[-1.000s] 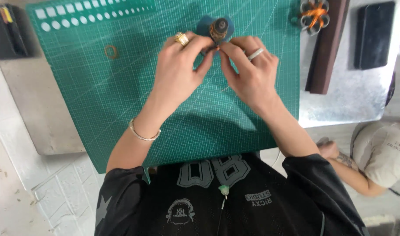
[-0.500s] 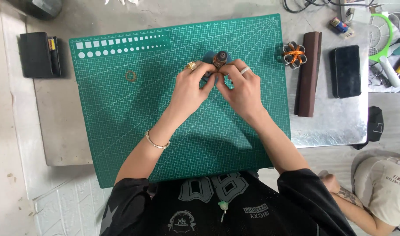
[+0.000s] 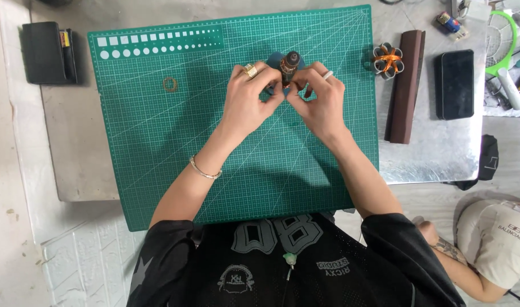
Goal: Winding thin copper wire around a small cylindrical component to create a coil on a green cutting mat.
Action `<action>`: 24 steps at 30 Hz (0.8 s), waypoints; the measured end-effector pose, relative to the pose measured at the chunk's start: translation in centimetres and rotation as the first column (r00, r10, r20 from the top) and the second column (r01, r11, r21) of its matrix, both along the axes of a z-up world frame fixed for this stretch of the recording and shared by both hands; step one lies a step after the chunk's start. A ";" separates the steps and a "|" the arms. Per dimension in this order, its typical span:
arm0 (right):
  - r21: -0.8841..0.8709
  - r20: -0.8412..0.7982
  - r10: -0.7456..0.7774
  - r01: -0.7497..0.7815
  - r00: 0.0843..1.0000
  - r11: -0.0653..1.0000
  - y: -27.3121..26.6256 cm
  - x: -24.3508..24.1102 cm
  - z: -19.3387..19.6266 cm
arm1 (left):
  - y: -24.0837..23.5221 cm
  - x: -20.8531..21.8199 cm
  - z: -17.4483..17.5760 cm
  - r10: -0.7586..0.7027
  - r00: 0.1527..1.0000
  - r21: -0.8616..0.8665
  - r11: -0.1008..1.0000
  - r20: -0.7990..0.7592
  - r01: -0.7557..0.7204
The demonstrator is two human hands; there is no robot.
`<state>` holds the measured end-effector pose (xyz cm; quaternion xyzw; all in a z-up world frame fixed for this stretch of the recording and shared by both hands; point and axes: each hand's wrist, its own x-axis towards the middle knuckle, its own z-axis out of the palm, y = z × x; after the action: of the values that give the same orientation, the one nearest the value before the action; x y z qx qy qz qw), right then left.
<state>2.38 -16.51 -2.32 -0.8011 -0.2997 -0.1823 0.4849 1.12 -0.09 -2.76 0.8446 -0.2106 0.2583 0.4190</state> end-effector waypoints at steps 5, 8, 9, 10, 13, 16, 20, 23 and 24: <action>-0.084 0.065 -0.059 0.064 0.996 0.994 -0.7 -0.3 0.1 | 0.9 -0.5 0.5 0.079 0.997 0.048 0.996 0.012 -0.080; -0.124 0.113 -0.106 0.120 0.988 0.985 -1.9 -0.3 -0.6 | 2.0 -1.3 1.2 0.083 0.996 0.060 0.995 -0.044 -0.081; -0.125 0.107 -0.108 0.121 0.988 0.985 -2.3 -0.6 -0.5 | 2.4 -1.7 1.6 0.081 0.996 0.061 0.995 -0.050 -0.078; -0.214 0.110 -0.151 0.172 0.982 0.961 -2.7 -0.8 -0.5 | 2.8 -2.0 1.9 0.108 0.989 0.114 0.989 -0.101 -0.096; -0.328 0.098 -0.223 0.243 0.970 0.913 -4.1 -2.0 -0.7 | 4.1 -3.3 1.9 0.154 0.973 0.184 0.975 -0.172 -0.122; -0.340 0.094 -0.254 0.271 0.963 0.901 -5.5 -2.5 -0.8 | 5.5 -4.2 2.6 0.186 0.965 0.206 0.968 -0.184 -0.147; -0.339 0.098 -0.321 0.335 0.942 0.879 -7.4 -3.6 0.2 | 7.2 -5.4 3.0 0.218 0.952 0.208 0.963 -0.214 -0.173; -0.327 0.084 -0.324 0.333 0.942 0.885 -9.4 -4.1 0.4 | 8.4 -6.2 2.8 0.253 0.953 0.222 0.951 -0.166 -0.214; -0.328 0.083 -0.324 0.333 0.942 0.884 -9.9 -4.4 0.5 | 8.8 -6.6 3.0 0.252 0.953 0.222 0.952 -0.167 -0.213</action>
<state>-1.98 -26.45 -1.86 -0.9088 -0.1929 -0.2181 0.2987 -5.44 8.75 0.21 0.9227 -0.0925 0.2000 0.3164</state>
